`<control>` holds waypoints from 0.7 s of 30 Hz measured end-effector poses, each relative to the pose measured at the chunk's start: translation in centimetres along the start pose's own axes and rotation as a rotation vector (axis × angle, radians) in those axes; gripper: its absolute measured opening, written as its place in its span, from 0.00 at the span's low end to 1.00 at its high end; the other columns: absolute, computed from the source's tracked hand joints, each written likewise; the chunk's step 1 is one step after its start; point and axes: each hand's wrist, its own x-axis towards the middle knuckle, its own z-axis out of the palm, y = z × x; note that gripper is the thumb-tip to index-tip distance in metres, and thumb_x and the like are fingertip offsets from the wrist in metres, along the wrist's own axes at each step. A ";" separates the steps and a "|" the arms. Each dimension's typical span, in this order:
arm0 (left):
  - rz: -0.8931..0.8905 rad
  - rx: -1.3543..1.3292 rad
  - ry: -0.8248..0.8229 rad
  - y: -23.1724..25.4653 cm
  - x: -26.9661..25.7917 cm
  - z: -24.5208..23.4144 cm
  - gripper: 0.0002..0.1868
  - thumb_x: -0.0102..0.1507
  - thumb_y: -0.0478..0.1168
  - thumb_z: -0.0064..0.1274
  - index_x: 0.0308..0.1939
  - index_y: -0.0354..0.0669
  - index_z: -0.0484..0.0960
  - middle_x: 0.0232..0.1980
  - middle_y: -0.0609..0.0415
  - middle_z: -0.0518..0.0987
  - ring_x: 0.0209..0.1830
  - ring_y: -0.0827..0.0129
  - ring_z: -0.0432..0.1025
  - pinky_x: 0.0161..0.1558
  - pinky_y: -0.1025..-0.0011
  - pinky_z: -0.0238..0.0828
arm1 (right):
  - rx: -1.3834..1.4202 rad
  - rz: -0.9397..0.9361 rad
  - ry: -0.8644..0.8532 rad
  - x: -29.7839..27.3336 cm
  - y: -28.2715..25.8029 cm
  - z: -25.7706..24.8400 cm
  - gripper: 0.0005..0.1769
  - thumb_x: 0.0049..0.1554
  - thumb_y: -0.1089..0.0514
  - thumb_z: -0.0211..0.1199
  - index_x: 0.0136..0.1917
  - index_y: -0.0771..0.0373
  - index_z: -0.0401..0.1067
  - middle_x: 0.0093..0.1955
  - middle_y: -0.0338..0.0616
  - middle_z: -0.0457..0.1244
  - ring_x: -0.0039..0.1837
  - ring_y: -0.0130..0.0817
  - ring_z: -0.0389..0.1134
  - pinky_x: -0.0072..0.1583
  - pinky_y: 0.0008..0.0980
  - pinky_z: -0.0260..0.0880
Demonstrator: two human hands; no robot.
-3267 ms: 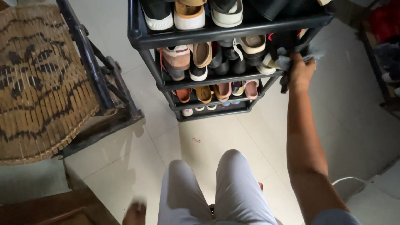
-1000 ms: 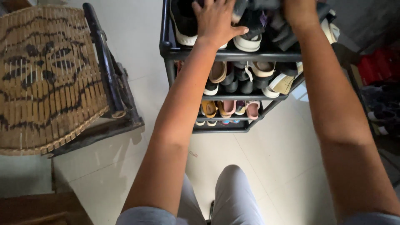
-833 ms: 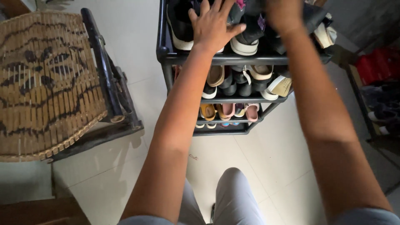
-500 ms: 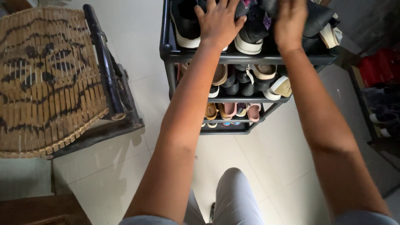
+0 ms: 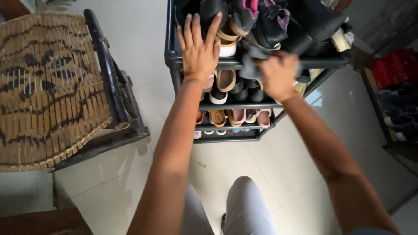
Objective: The person kneels by a shoe rack and wipes several pairs of shoes with a cloth. They clean the upper and sole of a black slip-on shoe, then wipe other shoes on the rack, including sneakers and sandals, before returning the cleaned slip-on to the rack.
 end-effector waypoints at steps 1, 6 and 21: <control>0.001 0.001 -0.001 0.1 -0.1 0.1 0.37 0.73 0.54 0.58 0.80 0.72 0.51 0.76 0.45 0.62 0.79 0.49 0.53 0.76 0.44 0.51 | 0.001 0.001 0.000 -1.7 1.6 0.0 0.12 0.57 0.54 0.57 0.53 0.46 0.76 0.48 0.36 0.62 0.59 0.49 0.60 0.51 0.50 0.57; -0.276 0.170 -0.045 1.3 0.0 2.5 0.44 0.72 0.68 0.52 0.82 0.68 0.43 0.81 0.45 0.60 0.84 0.46 0.50 0.76 0.39 0.57 | 0.101 0.388 -0.024 -5.9 4.6 -2.8 0.20 0.48 0.59 0.53 0.55 0.60 0.70 0.51 0.50 0.56 0.56 0.55 0.52 0.55 0.51 0.51; -0.183 -0.039 0.081 0.2 -0.6 4.7 0.47 0.74 0.62 0.56 0.84 0.63 0.39 0.80 0.40 0.55 0.74 0.47 0.68 0.73 0.58 0.73 | 0.202 0.090 -0.253 3.3 -4.0 1.3 0.31 0.44 0.58 0.73 0.61 0.60 0.70 0.54 0.47 0.59 0.56 0.52 0.56 0.57 0.47 0.60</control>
